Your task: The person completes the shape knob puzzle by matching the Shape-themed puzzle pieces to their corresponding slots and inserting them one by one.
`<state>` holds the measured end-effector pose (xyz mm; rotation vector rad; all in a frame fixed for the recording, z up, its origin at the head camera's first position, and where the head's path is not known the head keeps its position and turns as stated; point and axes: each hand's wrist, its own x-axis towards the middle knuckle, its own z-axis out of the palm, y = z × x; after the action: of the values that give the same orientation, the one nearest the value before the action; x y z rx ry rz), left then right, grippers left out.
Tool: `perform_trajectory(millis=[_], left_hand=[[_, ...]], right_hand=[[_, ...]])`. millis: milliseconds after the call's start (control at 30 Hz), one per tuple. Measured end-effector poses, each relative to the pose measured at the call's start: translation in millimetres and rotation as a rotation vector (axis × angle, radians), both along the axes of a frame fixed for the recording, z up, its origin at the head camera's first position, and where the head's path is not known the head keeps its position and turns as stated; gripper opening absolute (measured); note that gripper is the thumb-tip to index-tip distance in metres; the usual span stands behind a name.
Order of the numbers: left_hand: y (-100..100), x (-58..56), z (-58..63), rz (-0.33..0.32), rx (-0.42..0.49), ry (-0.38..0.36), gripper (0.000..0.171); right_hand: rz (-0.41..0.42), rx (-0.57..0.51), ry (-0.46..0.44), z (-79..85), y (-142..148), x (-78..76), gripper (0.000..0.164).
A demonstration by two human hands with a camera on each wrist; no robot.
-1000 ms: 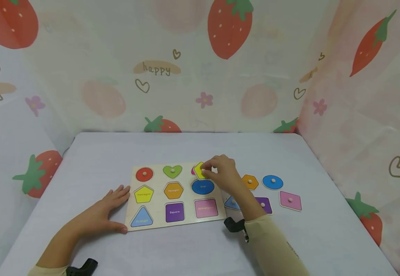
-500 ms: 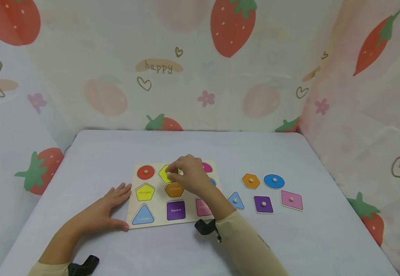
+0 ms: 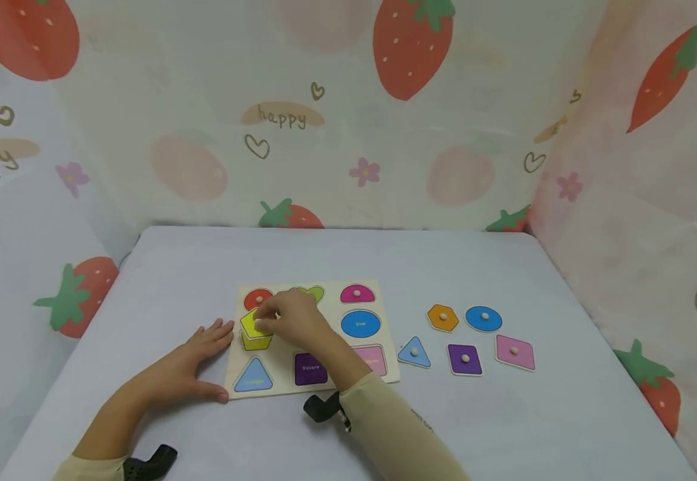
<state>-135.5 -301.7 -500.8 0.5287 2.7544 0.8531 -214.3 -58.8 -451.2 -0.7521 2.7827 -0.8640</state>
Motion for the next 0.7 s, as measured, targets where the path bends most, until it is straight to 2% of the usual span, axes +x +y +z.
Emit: perform_trajectory(millis=[167,433,700], left_hand=[[0.9,-0.3,-3.1,0.003,-0.017,0.005,0.120],[-0.6,-1.7,-5.3,0.019,-0.021,0.002,0.122],[2.3,-1.6,-5.0,0.021,-0.026,-0.006,0.122]], right_hand=[[-0.015,0.020,-0.017,-10.6,-3.0,-0.8,0.017],[-0.004,0.122,0.033,-24.5,-10.7,-4.4,0.014],[-0.018,0.161,0.074,-28.4,-13.7,1.8,0.015]])
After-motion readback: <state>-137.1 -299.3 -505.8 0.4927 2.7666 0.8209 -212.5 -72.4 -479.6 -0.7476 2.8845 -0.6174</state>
